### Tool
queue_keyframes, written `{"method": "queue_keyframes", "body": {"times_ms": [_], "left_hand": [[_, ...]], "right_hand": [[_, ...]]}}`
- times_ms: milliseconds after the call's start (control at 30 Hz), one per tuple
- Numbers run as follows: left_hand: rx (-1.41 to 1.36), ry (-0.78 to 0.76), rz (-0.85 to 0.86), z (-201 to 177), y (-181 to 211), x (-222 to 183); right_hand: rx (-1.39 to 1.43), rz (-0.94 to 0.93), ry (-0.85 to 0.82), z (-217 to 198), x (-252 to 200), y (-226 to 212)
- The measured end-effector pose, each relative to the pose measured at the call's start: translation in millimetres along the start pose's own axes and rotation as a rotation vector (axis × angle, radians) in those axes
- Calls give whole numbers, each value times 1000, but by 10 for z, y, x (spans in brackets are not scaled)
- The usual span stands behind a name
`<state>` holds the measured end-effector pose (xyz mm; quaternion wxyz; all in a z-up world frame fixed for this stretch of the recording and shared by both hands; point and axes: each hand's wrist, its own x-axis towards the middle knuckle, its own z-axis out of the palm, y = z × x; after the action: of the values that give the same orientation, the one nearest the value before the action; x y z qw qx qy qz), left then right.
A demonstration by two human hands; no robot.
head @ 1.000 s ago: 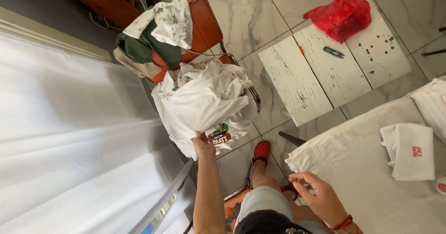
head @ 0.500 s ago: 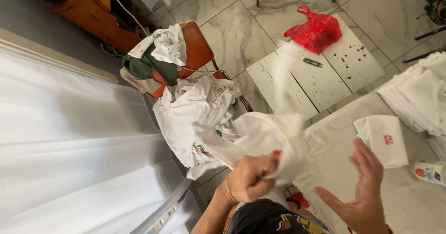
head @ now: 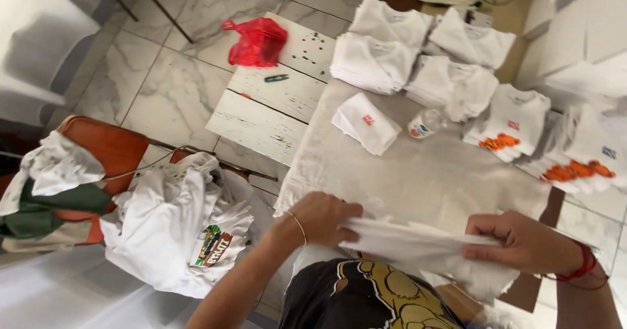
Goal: Ironing and folding white baby onesies on a towel-covered table in a factory setting.
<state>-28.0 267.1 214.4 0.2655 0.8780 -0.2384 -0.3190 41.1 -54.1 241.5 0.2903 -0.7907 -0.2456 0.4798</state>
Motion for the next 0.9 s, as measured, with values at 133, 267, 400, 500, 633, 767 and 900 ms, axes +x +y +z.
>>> {"method": "queue_keyframes", "body": {"times_ms": [133,267,400,500,633,767,900], "left_hand": [[261,-74,-111,-53,-82,328],[314,-37,-112,101,-257,217],[27,202,144,65,-162,-191],[-48,256,157,-126,-194,-294],[-178,-88,-297,-374,-432,155],[5,-16,-480,-158,-850,985],[289,778,-561,821,-1199,1590]], "right_hand": [[39,102,81,-63,-394,281],[82,269,-52,95,-788,443],[116,37,-222,227,-1202,947],[45,310,-83,28,-1303,1298],[-410,838,-77,-450,-467,519],[-467,845,131,-547,583,980],[-733,418,850,-49,1166,1874]]}}
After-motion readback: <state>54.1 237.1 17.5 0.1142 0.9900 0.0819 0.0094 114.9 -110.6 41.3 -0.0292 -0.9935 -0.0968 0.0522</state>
